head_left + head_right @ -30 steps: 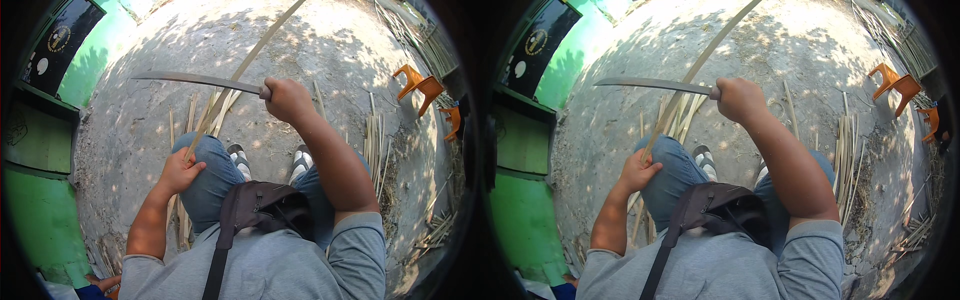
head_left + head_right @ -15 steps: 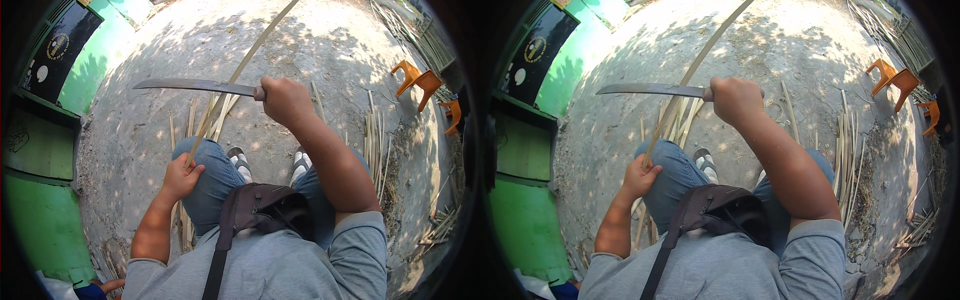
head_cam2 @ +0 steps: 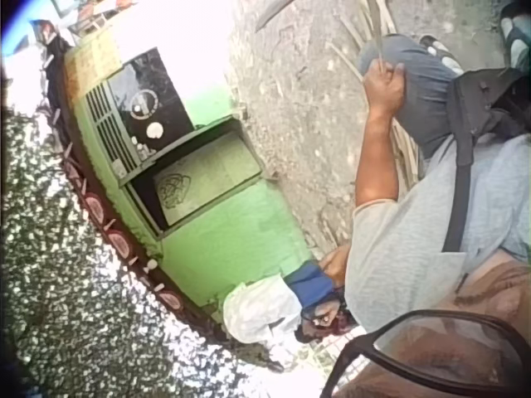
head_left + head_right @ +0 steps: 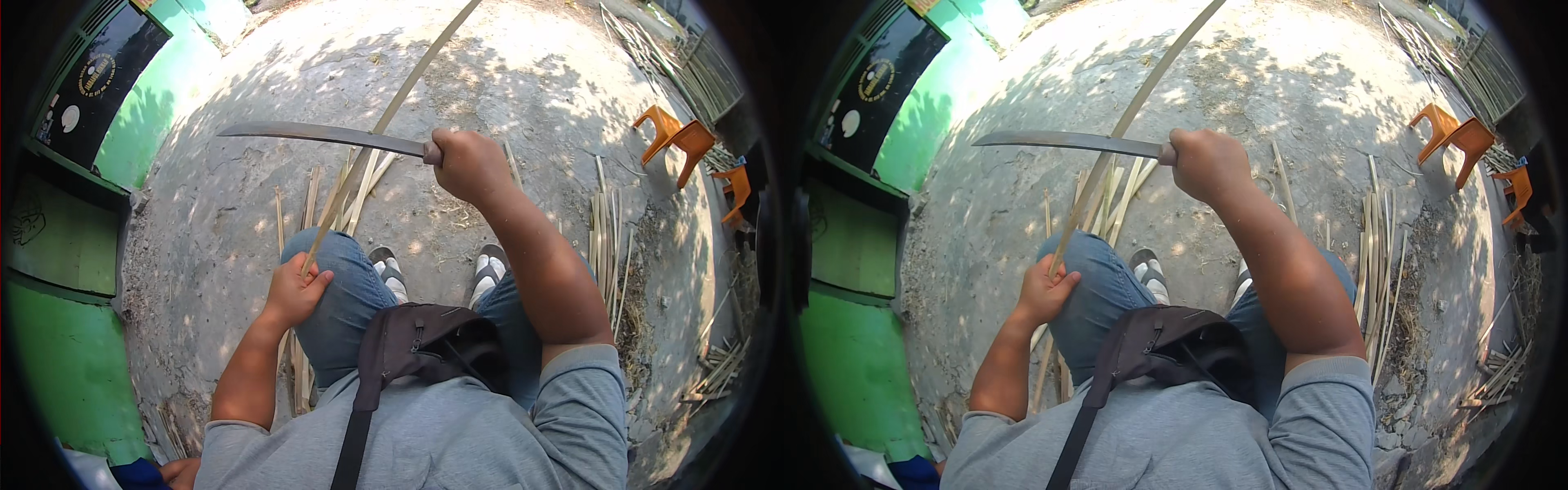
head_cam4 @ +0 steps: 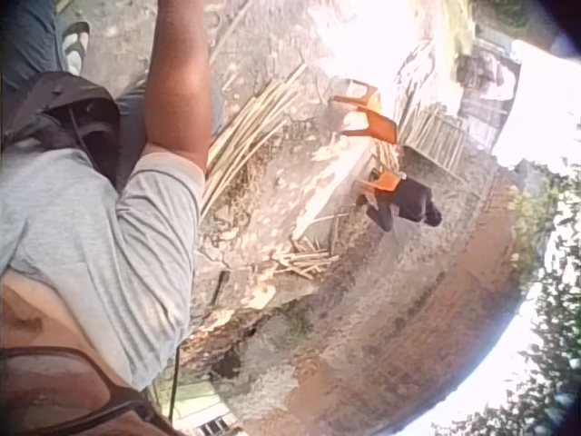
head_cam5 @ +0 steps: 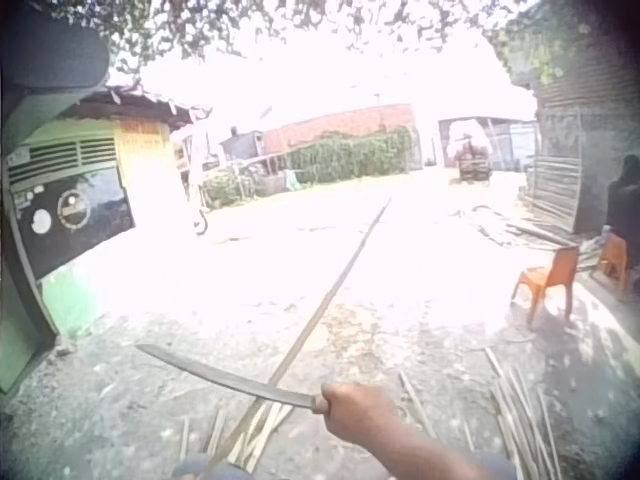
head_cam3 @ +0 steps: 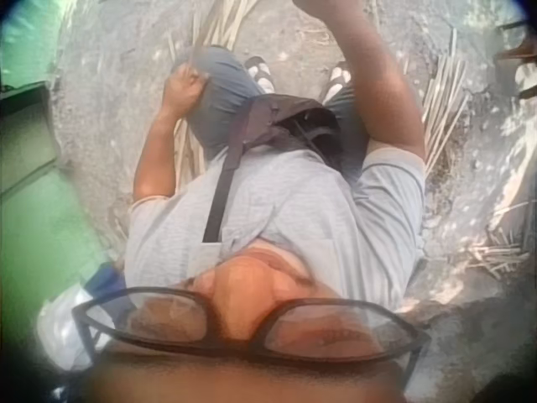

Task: The person thins long strips of bamboo by hand using a large blade, drawing the blade along the surface of the strips multiple times to remove material.

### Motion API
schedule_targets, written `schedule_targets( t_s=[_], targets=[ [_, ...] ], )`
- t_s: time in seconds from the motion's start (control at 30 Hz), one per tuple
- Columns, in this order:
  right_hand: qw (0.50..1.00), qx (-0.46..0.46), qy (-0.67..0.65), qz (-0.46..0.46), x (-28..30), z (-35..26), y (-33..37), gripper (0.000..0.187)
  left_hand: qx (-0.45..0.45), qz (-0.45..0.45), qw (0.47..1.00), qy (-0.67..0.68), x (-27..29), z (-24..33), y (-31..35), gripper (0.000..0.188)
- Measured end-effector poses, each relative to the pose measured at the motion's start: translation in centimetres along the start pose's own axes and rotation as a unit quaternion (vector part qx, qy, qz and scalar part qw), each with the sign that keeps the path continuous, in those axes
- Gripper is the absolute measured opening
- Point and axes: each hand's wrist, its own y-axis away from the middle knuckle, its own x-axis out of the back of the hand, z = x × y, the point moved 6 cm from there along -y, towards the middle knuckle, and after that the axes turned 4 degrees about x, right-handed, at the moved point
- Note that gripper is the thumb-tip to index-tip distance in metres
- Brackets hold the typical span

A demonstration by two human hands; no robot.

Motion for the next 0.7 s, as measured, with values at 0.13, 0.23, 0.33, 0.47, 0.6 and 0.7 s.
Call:
schedule_targets(
  t_s=[0.13, 0.23, 0.33, 0.47, 0.6, 0.7],
  targets=[
    [1.000, 0.001, -0.013, -0.002, -0.4, 0.2, 0.7, 0.016, -0.007, -0.001, 1.000, -0.008, 0.1, -0.4, 0.0, 0.034],
    [0.999, 0.029, -0.001, -0.031, 0.0, -1.2, 1.5, 0.014, -0.014, 0.003, 1.000, 0.009, 0.1, -0.3, -0.2, 0.039],
    [0.992, 0.106, -0.040, -0.051, 0.4, -2.4, 1.9, 0.014, -0.038, 0.010, 0.999, 0.010, 0.2, 0.1, -0.3, 0.043],
    [0.992, 0.045, -0.007, -0.120, -0.4, -0.8, 1.2, 0.014, -0.091, 0.036, 0.994, -0.044, 0.4, 0.9, 0.4, 0.046],
    [0.998, -0.024, -0.015, -0.049, 0.5, 1.2, 0.3, 0.018, -0.073, 0.054, 0.995, -0.035, 0.2, 1.3, 0.1, 0.046],
    [0.998, -0.035, -0.027, -0.055, -0.1, 0.2, 0.8, 0.017, -0.051, 0.035, 0.998, -0.015, 0.4, 0.2, -0.2, 0.047]
  ],
)
